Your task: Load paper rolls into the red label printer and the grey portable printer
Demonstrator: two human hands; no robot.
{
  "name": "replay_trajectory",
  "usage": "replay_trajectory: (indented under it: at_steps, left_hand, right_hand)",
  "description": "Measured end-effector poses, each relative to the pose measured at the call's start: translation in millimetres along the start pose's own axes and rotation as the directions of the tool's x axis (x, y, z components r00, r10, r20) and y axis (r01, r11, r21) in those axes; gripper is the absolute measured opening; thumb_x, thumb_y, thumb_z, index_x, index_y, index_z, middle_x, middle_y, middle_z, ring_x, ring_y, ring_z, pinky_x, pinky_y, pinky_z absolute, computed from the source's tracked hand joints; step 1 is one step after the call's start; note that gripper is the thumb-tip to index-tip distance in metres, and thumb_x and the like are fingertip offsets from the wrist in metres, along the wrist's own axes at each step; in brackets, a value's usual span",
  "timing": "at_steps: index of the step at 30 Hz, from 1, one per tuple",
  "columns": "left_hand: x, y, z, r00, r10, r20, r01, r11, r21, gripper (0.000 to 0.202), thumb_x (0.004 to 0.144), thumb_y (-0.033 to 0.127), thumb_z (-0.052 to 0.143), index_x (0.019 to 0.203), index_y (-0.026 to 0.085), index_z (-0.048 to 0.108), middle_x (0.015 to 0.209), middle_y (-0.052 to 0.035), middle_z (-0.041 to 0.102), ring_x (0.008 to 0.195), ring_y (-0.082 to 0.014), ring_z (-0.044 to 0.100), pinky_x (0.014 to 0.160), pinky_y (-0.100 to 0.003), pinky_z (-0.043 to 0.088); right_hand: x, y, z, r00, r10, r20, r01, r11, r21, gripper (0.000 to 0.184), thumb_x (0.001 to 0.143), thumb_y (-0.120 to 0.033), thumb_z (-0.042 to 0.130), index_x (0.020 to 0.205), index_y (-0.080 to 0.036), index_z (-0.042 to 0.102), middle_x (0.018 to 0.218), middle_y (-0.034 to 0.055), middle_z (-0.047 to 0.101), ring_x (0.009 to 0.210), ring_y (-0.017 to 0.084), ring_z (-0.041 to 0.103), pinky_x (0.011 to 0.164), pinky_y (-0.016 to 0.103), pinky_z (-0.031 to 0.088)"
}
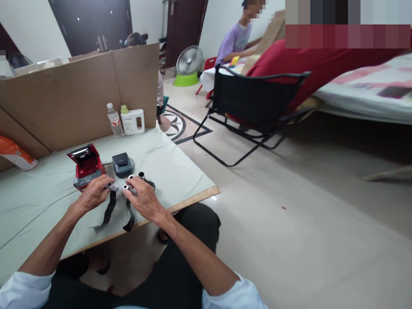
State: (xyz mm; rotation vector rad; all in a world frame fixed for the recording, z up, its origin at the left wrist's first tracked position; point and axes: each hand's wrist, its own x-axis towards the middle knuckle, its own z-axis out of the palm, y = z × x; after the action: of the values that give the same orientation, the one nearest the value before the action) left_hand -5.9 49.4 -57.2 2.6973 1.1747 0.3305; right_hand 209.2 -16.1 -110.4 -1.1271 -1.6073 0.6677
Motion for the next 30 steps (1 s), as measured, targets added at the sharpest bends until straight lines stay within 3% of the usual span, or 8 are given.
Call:
replay_trajectory:
  at_steps: [3,6,11,14,18,22,25,30]
  left_hand:
    - [-22,19,-22.8,0.968,0.01,-0.251,-0.029,0.997,-0.072,0.03,0.091,0.006,0.05,0.111,0.018,0.068,0.106,-0.0092,0.071,0.1,-0.0221,0.068,0.091,-0.036,0.056]
    - [-43,45,-40.2,0.877,0.017,-0.48,-0.07,0.993,-0.093,0.03,0.092,0.006,0.053,0.114,0.02,0.067,0.11,-0.0076,0.071,0.102,-0.0201,0.069,0.09,-0.033,0.058]
    - [-64,78,-38.6,0.801,0.043,-0.598,-0.125,0.988,-0.096,0.029,0.094,0.008,0.057,0.117,0.024,0.066,0.111,-0.0067,0.071,0.102,-0.0198,0.07,0.089,-0.034,0.06]
    - [-72,85,-36.6,0.804,0.048,-0.592,-0.158,0.978,-0.135,0.032,0.092,0.008,0.06,0.117,0.025,0.068,0.109,-0.0063,0.072,0.1,-0.0202,0.07,0.089,-0.035,0.061]
    - [-81,75,-45.1,0.879,-0.021,-0.477,-0.179,0.912,-0.369,0.032,0.089,0.018,0.072,0.12,0.024,0.07,0.114,-0.0089,0.072,0.108,-0.0238,0.069,0.091,-0.037,0.061]
    - [-85,59,-44.4,0.955,-0.156,-0.252,-0.107,0.613,-0.783,0.051,0.084,0.037,0.081,0.13,0.02,0.066,0.132,-0.0151,0.068,0.12,-0.0308,0.067,0.099,-0.042,0.059]
    - [-86,56,-32.3,0.969,-0.188,-0.163,-0.072,0.419,-0.905,0.057,0.078,0.042,0.086,0.127,0.019,0.066,0.128,-0.0149,0.069,0.107,-0.0272,0.07,0.09,-0.037,0.061]
    - [-89,57,-32.6,0.963,-0.201,-0.18,-0.094,0.375,-0.922,0.059,0.076,0.036,0.089,0.127,0.022,0.061,0.123,-0.0125,0.07,0.109,-0.0251,0.07,0.089,-0.034,0.06]
  right_hand:
    - [2,-3,3,0.99,0.14,0.017,-0.14,0.964,0.227,0.034,0.092,-0.042,0.069,0.119,-0.021,0.067,0.116,0.0114,0.071,0.102,0.022,0.069,0.087,0.036,0.056]
    - [5,-12,7,0.955,0.249,0.163,-0.298,0.806,0.511,0.053,0.085,-0.055,0.079,0.123,-0.02,0.067,0.118,0.0115,0.072,0.105,0.022,0.07,0.094,0.039,0.055]
    - [4,-39,21,0.904,0.115,0.411,-0.414,0.471,0.779,0.054,0.082,-0.064,0.081,0.106,-0.016,0.074,0.09,0.0047,0.073,0.084,0.016,0.069,0.084,0.031,0.055]
    - [-2,-49,31,0.882,0.137,0.45,-0.469,0.327,0.82,0.046,0.077,-0.058,0.088,0.093,-0.016,0.074,0.08,0.0016,0.071,0.074,0.013,0.065,0.074,0.026,0.054]
    - [-12,-51,38,0.842,0.145,0.52,-0.54,0.207,0.816,0.049,0.073,-0.06,0.09,0.088,-0.017,0.071,0.075,0.0005,0.069,0.059,0.012,0.062,0.055,0.024,0.052]
    - [-21,-58,42,0.808,0.105,0.58,-0.589,0.167,0.791,0.05,0.074,-0.059,0.089,0.092,-0.017,0.07,0.074,0.0004,0.069,0.053,0.012,0.06,0.047,0.023,0.049]
    - [-26,-70,49,0.807,0.091,0.583,-0.59,0.137,0.795,0.051,0.075,-0.061,0.087,0.093,-0.017,0.069,0.074,0.0006,0.068,0.051,0.011,0.056,0.043,0.021,0.045]
    - [-30,-79,50,0.792,0.067,0.607,-0.61,0.142,0.78,0.053,0.077,-0.065,0.084,0.088,-0.016,0.069,0.062,-0.0031,0.057,0.044,0.006,0.041,0.038,0.019,0.029]
